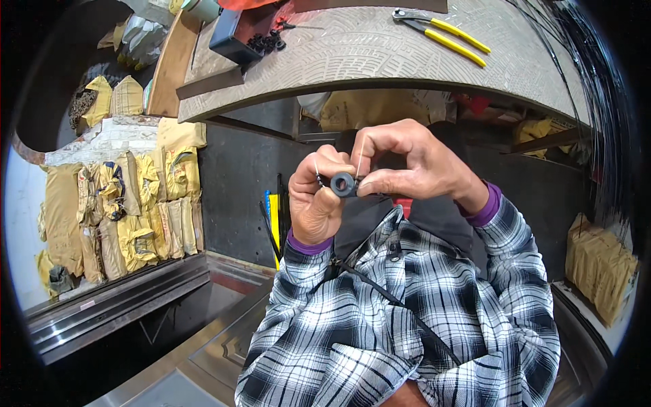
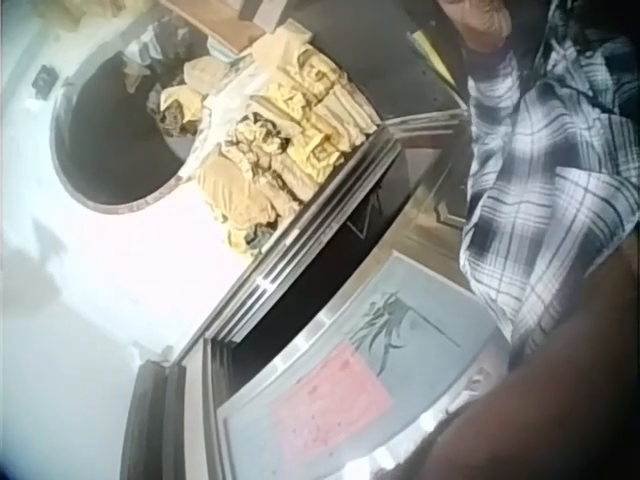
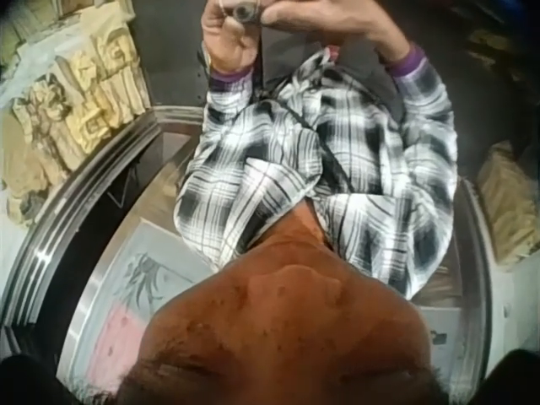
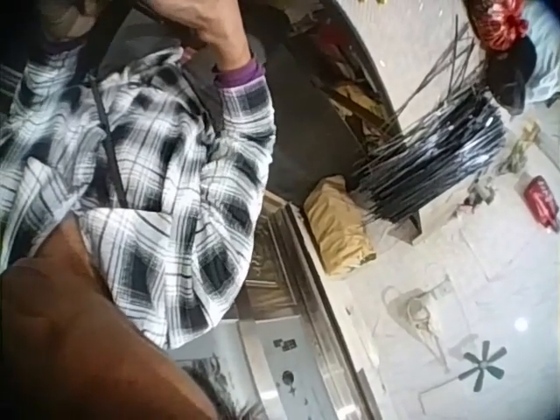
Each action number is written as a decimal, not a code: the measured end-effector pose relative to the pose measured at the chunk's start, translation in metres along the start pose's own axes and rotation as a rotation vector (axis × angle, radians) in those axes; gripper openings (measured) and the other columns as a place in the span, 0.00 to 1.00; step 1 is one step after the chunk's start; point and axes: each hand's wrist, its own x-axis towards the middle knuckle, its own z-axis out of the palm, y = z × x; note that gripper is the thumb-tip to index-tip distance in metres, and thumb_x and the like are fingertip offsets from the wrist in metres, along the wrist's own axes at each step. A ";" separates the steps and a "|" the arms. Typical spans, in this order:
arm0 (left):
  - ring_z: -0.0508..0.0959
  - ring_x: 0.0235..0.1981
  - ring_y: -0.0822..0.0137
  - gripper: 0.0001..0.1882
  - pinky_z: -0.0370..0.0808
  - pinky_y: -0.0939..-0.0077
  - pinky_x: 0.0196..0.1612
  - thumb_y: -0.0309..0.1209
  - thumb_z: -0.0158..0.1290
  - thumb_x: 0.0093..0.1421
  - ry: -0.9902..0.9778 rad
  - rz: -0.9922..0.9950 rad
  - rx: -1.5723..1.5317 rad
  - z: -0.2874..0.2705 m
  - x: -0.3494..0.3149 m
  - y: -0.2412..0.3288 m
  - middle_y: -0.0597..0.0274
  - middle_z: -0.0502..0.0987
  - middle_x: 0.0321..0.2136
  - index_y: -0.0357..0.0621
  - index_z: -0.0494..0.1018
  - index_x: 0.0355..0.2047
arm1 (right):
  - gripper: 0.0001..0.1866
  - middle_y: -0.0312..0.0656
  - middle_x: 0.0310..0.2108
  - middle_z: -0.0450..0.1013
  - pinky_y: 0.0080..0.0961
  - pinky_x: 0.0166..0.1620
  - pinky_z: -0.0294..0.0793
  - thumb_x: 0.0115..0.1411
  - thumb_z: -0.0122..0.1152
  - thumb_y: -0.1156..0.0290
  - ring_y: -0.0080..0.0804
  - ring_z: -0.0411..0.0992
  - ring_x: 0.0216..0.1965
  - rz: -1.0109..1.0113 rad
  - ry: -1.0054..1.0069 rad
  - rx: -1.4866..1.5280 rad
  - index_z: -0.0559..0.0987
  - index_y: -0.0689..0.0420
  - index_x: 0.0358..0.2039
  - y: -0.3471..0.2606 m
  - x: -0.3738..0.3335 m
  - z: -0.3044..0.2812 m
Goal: Assembling a wire harness by bundling black wires and fitting them into a connector housing using pliers.
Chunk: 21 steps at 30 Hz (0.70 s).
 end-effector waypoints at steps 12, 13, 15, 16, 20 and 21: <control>0.66 0.32 0.74 0.15 0.62 0.82 0.37 0.35 0.57 0.53 0.099 0.016 0.062 -0.004 -0.006 -0.018 0.63 0.67 0.30 0.36 0.70 0.33 | 0.17 0.47 0.30 0.74 0.27 0.32 0.74 0.43 0.64 0.75 0.39 0.74 0.29 -0.311 0.627 -0.888 0.74 0.66 0.36 0.019 -0.021 0.053; 0.66 0.32 0.75 0.15 0.63 0.82 0.37 0.35 0.57 0.53 0.114 0.027 0.092 -0.003 -0.005 -0.018 0.64 0.68 0.30 0.36 0.70 0.34 | 0.17 0.47 0.30 0.74 0.26 0.30 0.73 0.43 0.64 0.76 0.39 0.74 0.28 -0.294 0.586 -0.867 0.74 0.65 0.35 0.020 -0.020 0.049; 0.67 0.34 0.75 0.16 0.64 0.82 0.39 0.35 0.57 0.53 0.205 -0.005 0.104 0.002 -0.007 -0.018 0.64 0.68 0.31 0.35 0.70 0.37 | 0.16 0.46 0.29 0.73 0.25 0.29 0.72 0.42 0.64 0.78 0.37 0.73 0.27 -0.235 0.556 -0.798 0.74 0.64 0.34 0.021 -0.021 0.042; 0.67 0.35 0.75 0.18 0.64 0.82 0.40 0.35 0.57 0.54 0.294 -0.041 0.113 0.006 -0.009 -0.020 0.64 0.69 0.33 0.35 0.70 0.39 | 0.15 0.45 0.27 0.73 0.23 0.28 0.71 0.42 0.64 0.79 0.35 0.73 0.25 -0.174 0.528 -0.731 0.74 0.63 0.34 0.023 -0.021 0.039; 0.69 0.37 0.78 0.21 0.66 0.85 0.42 0.30 0.53 0.57 0.460 -0.119 0.403 0.016 -0.014 -0.025 0.64 0.72 0.38 0.34 0.66 0.50 | 0.20 0.42 0.30 0.69 0.25 0.25 0.71 0.39 0.63 0.79 0.35 0.71 0.25 -0.006 0.618 -0.463 0.72 0.58 0.36 0.037 -0.010 0.041; 0.70 0.36 0.79 0.21 0.67 0.86 0.42 0.26 0.51 0.58 0.405 -0.079 0.483 0.016 -0.016 -0.027 0.65 0.73 0.37 0.33 0.65 0.51 | 0.20 0.42 0.30 0.69 0.25 0.25 0.71 0.39 0.63 0.79 0.35 0.71 0.25 -0.008 0.611 -0.457 0.72 0.58 0.36 0.039 -0.010 0.044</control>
